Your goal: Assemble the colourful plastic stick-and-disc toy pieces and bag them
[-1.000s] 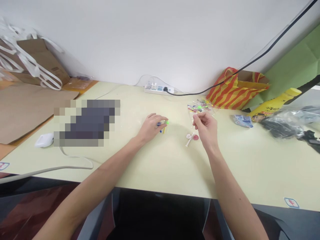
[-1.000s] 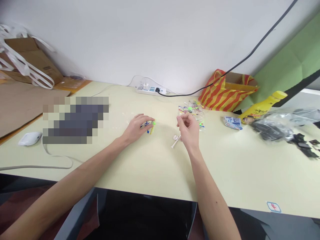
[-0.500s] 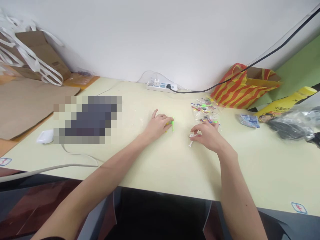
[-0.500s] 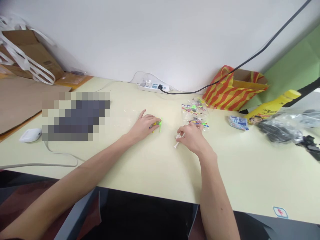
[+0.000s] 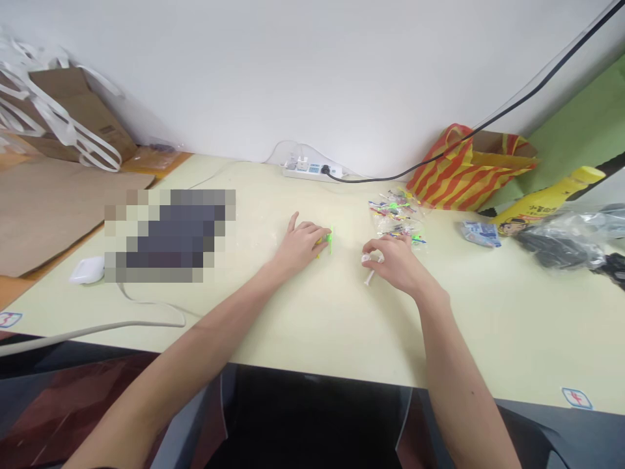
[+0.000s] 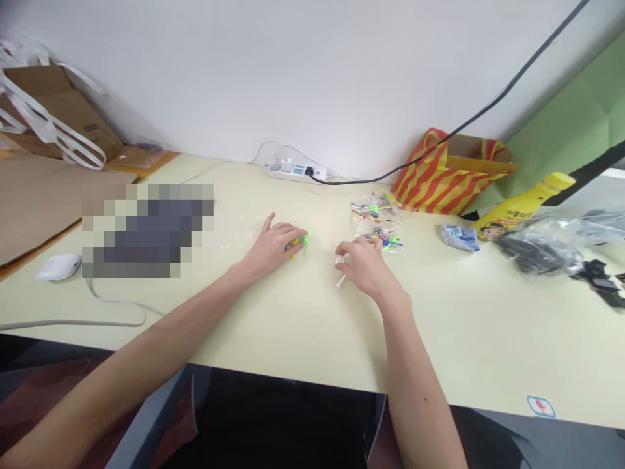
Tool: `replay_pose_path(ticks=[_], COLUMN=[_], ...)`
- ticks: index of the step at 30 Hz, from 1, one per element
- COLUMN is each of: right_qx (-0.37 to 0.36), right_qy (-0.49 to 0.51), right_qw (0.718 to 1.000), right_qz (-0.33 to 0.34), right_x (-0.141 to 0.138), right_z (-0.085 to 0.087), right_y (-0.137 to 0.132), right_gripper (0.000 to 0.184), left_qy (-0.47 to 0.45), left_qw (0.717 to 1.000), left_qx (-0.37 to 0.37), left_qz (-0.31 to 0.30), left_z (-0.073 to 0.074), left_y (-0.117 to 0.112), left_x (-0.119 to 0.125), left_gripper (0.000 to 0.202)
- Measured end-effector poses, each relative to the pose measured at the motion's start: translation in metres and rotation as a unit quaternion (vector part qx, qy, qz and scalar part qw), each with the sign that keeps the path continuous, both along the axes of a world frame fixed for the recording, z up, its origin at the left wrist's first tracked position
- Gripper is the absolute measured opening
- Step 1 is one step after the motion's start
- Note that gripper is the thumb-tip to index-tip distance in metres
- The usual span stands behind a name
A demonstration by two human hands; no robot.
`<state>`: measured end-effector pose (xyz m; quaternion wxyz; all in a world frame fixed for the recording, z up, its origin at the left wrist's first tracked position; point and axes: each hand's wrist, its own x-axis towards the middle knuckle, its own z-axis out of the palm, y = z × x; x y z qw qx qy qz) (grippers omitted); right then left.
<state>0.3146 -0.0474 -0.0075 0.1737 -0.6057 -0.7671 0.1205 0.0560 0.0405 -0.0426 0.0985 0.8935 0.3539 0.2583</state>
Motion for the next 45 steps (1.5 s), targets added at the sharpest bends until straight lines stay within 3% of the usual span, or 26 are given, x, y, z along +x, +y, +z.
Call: replay_pose_path(ticks=[4, 9, 13, 17, 26, 30, 33, 38, 45], right_qx=[0.034, 0.074, 0.026, -0.05, -0.104, -0.007, 0.041, -0.027, -0.045], right_qy=[0.066, 0.155, 0.271, 0.36, 0.394, 0.326, 0.175, 0.02, -0.036], right_qw=[0.997, 0.984, 0.96, 0.93, 0.911, 0.945, 0.982, 0.998, 0.998], right_qz=[0.023, 0.049, 0.062, 0.062, 0.06, -0.001, -0.058, -0.053, -0.014], right_x=[-0.006, -0.02, -0.027, -0.028, -0.031, -0.017, 0.004, 0.022, 0.016], right_z=[0.007, 0.014, 0.015, 0.016, 0.021, 0.022, 0.02, 0.012, 0.011], right_y=[0.0, -0.004, -0.007, -0.01, -0.01, -0.006, -0.002, -0.003, -0.009], right_gripper=[0.011, 0.018, 0.026, 0.039, 0.051, 0.019, 0.015, 0.017, 0.01], left_qy=[-0.046, -0.076, -0.053, -0.074, -0.086, -0.107, -0.115, -0.109, -0.107], left_qw=[0.999, 0.991, 0.985, 0.986, 0.985, 0.983, 0.983, 0.986, 0.986], left_qx=[0.017, 0.023, 0.047, 0.042, 0.022, 0.011, -0.007, -0.024, -0.013], left_qz=[-0.01, -0.11, -0.159, -0.146, -0.15, -0.152, -0.146, -0.126, -0.127], left_z=[0.01, 0.015, 0.01, 0.009, 0.015, 0.017, 0.018, 0.017, 0.017], left_y=[-0.01, -0.026, -0.032, -0.033, -0.035, -0.036, -0.035, -0.034, -0.034], left_x=[0.004, 0.01, 0.012, 0.013, 0.013, 0.011, 0.008, 0.006, 0.005], left_gripper=[0.032, 0.035, 0.031, 0.026, 0.018, 0.014, 0.011, 0.011, 0.017])
